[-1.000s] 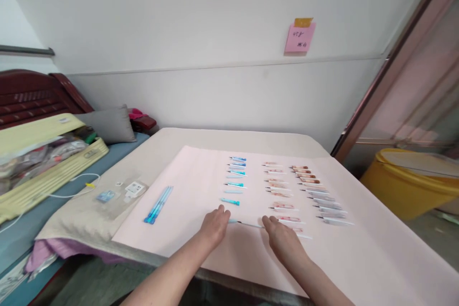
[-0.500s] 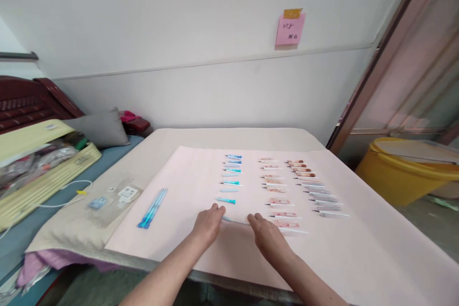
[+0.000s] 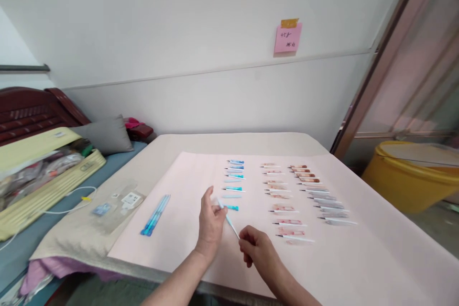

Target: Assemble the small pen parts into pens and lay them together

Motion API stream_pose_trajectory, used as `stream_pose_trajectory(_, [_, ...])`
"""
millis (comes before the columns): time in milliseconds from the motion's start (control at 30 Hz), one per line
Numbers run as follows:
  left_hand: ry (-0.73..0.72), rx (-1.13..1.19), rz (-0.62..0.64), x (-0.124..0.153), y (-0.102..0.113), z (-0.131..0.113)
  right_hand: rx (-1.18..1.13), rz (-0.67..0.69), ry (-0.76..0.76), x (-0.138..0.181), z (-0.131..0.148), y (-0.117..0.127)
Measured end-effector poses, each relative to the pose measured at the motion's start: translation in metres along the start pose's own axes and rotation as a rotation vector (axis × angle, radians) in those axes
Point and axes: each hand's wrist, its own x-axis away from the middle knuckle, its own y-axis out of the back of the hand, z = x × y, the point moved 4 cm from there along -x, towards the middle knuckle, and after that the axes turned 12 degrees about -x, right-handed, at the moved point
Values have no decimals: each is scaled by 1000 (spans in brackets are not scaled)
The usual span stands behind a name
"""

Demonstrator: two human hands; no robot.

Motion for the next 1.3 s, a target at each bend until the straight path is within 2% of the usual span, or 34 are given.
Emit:
stream_pose_trajectory(67, [173,199,16,4,-1,5,-79,0,-12,3,2,-3])
stream_pose_trajectory(133, [307,368,134,9,-7,9,-132,-17,-13,4,4,-3])
stream_pose_trajectory(233, [425,500,304,19,-13,13,-154,-46,-7,3,6,0])
stream_pose_trajectory(333, [463,520,351,27,-15,14,-146,-55,2,2,5,3])
stream_pose_trajectory(533, [440,541,417,33,-20,9,-143,-59,-22,5,-1,4])
stream_pose_trajectory(667, [460,568,405,33,-19,8,-147,-41,-16,4,2,2])
stream_pose_trajectory(967, [480,568,224,26,-7,10,69,-67,86,9,8,0])
stream_pose_trajectory(1300, [505,555,272,26,-5,9,30,-7,5,8,5,-4])
